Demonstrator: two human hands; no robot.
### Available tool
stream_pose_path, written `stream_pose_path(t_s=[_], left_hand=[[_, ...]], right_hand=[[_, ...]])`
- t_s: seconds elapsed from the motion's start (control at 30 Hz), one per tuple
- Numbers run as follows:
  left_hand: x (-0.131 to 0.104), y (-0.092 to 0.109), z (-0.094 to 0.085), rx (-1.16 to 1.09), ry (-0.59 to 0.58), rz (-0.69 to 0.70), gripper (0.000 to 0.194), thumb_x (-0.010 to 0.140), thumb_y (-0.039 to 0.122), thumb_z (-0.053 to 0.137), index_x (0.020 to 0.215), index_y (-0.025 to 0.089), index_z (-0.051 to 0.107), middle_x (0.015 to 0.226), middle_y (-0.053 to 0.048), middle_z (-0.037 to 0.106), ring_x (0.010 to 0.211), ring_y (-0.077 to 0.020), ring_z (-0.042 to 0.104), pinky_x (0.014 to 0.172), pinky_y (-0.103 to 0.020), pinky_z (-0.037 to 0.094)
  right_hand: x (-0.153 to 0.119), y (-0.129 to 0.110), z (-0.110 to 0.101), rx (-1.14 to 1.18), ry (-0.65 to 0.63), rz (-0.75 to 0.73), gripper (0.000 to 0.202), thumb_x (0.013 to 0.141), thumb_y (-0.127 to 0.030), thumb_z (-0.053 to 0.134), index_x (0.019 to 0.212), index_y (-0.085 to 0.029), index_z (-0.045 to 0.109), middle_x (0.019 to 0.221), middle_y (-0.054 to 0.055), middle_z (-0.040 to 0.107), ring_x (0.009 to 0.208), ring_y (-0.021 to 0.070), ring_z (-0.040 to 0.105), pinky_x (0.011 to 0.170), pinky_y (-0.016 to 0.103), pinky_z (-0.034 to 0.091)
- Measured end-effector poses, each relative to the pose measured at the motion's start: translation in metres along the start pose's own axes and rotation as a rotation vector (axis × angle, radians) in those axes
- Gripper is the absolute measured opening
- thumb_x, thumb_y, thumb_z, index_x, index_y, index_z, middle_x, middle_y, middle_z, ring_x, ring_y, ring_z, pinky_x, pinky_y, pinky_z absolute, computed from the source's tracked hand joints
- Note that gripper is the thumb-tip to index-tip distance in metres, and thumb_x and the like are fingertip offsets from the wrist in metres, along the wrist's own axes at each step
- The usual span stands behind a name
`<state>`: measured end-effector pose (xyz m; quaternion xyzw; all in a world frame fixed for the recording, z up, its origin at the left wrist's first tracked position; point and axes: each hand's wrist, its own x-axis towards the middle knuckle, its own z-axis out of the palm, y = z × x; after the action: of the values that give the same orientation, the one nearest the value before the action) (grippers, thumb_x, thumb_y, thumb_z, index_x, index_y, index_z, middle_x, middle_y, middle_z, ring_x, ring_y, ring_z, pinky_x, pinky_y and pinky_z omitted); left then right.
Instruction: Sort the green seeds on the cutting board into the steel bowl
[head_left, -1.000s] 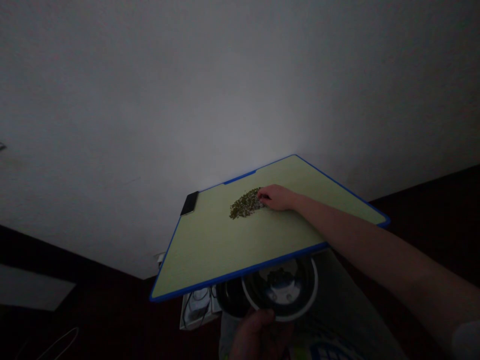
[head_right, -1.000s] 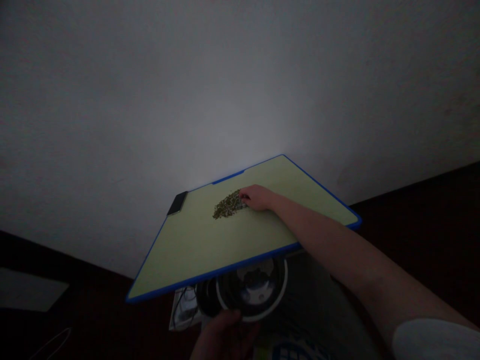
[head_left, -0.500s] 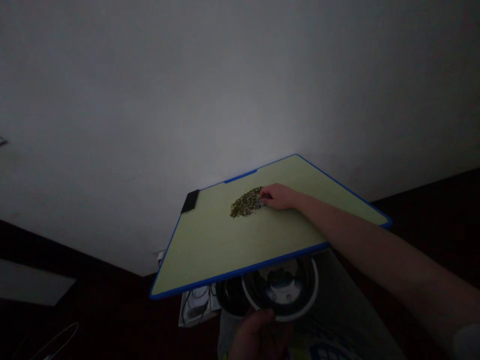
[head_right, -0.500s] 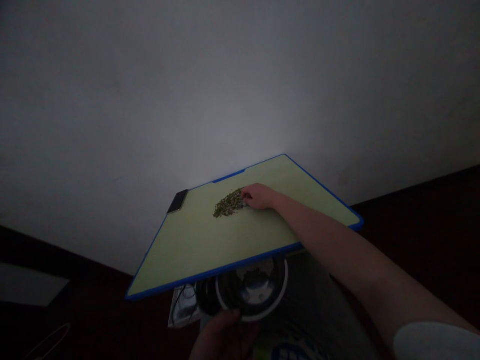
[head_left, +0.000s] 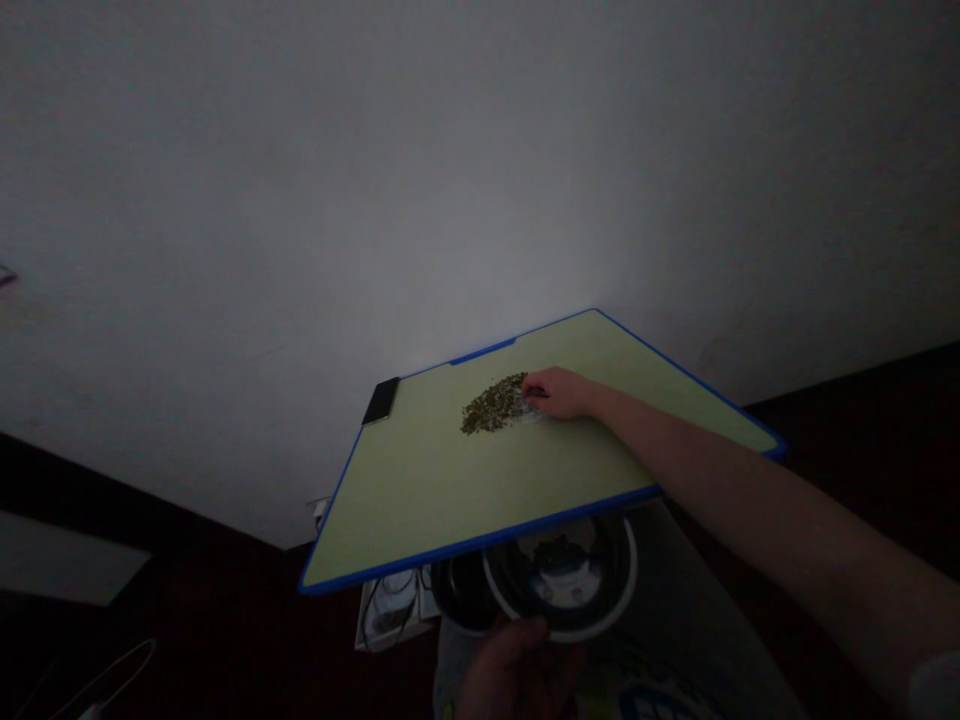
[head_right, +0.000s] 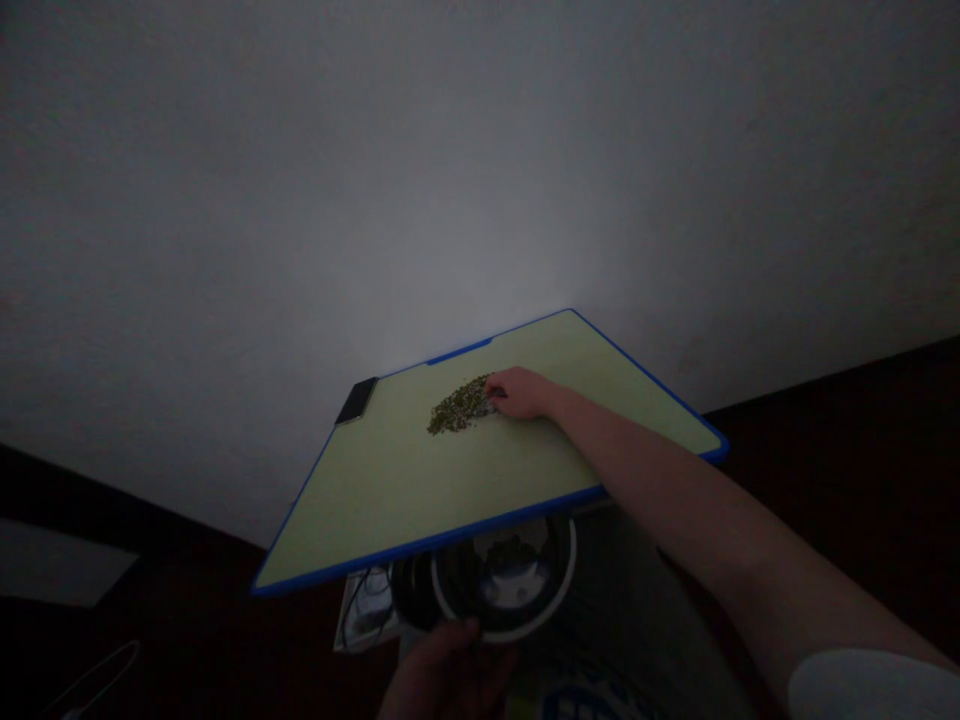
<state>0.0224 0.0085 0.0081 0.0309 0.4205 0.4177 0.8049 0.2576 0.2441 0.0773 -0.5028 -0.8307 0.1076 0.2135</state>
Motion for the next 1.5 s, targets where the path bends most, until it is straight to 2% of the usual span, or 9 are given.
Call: stream_pose_path(t_s=[0.23, 0.4, 0.6, 0.8, 1.1, 1.3, 1.5], left_hand=[[0.0033, -0.0016, -0.0042, -0.021, -0.006, -0.024, 0.057, 0.068, 0.003, 0.064, 0.124, 0.016, 0.06, 0.085, -0.008, 0.08, 0.096, -0.0316, 0.073, 0.099, -0.05, 0.047], [0.0021, -0.002, -0.0031, -0.03, 0.02, -0.008, 0.058, 0.068, 0.002, 0.063, 0.123, 0.02, 0.06, 0.075, -0.004, 0.08, 0.087, -0.0292, 0.074, 0.098, -0.05, 0.047], [-0.0015, -0.0017, 0.0035, -0.027, 0.01, 0.007, 0.063, 0.068, 0.001, 0.062, 0.128, 0.02, 0.058, 0.079, -0.005, 0.081, 0.091, -0.0304, 0.074, 0.098, -0.05, 0.048], [-0.0005, 0.0007, 0.001, 0.039, 0.029, -0.006, 0.062, 0.07, 0.002, 0.063, 0.13, 0.017, 0.056, 0.08, -0.006, 0.081, 0.088, -0.0298, 0.074, 0.093, -0.049, 0.049], [0.0017, 0.0013, -0.0012, 0.036, 0.009, 0.007, 0.051, 0.067, 0.004, 0.066, 0.116, 0.017, 0.064, 0.086, -0.008, 0.081, 0.093, -0.0307, 0.073, 0.095, -0.048, 0.049], [-0.0009, 0.0029, 0.0026, 0.056, -0.003, -0.011, 0.062, 0.07, 0.004, 0.062, 0.13, 0.015, 0.056, 0.079, -0.007, 0.081, 0.087, -0.0288, 0.074, 0.096, -0.047, 0.048], [-0.002, 0.0038, 0.0021, 0.064, -0.001, -0.014, 0.067, 0.07, 0.005, 0.064, 0.135, 0.018, 0.053, 0.084, -0.007, 0.081, 0.088, -0.0281, 0.074, 0.095, -0.046, 0.048]], right_hand=[[-0.0001, 0.0, 0.0009, 0.02, -0.008, -0.031, 0.021, 0.084, -0.019, 0.055, 0.098, -0.015, 0.071, 0.094, 0.008, 0.072, 0.081, 0.0178, 0.062, 0.072, 0.025, 0.041], [-0.0002, -0.0007, 0.0023, 0.021, 0.008, -0.043, 0.022, 0.085, -0.02, 0.055, 0.099, -0.015, 0.071, 0.092, 0.008, 0.072, 0.078, 0.0173, 0.061, 0.07, 0.025, 0.04], [0.0006, -0.002, 0.0028, 0.029, 0.015, -0.041, 0.021, 0.084, -0.021, 0.055, 0.097, -0.015, 0.071, 0.089, 0.007, 0.072, 0.077, 0.0167, 0.061, 0.069, 0.025, 0.04], [0.0, -0.0008, -0.0002, 0.038, 0.031, -0.009, 0.019, 0.082, -0.02, 0.056, 0.094, -0.017, 0.071, 0.087, 0.006, 0.072, 0.074, 0.0159, 0.061, 0.068, 0.024, 0.04], [0.0001, 0.0042, -0.0006, 0.037, 0.045, 0.015, 0.02, 0.082, -0.021, 0.055, 0.094, -0.017, 0.071, 0.085, 0.006, 0.072, 0.073, 0.0158, 0.06, 0.068, 0.025, 0.04], [-0.0008, 0.0013, -0.0027, 0.041, 0.042, 0.027, 0.02, 0.083, -0.021, 0.054, 0.095, -0.016, 0.07, 0.086, 0.006, 0.072, 0.075, 0.0163, 0.06, 0.069, 0.025, 0.04], [-0.0016, 0.0006, -0.0065, 0.012, 0.031, 0.034, 0.02, 0.08, -0.018, 0.055, 0.091, -0.016, 0.071, 0.084, 0.006, 0.071, 0.074, 0.0161, 0.06, 0.067, 0.025, 0.04]])
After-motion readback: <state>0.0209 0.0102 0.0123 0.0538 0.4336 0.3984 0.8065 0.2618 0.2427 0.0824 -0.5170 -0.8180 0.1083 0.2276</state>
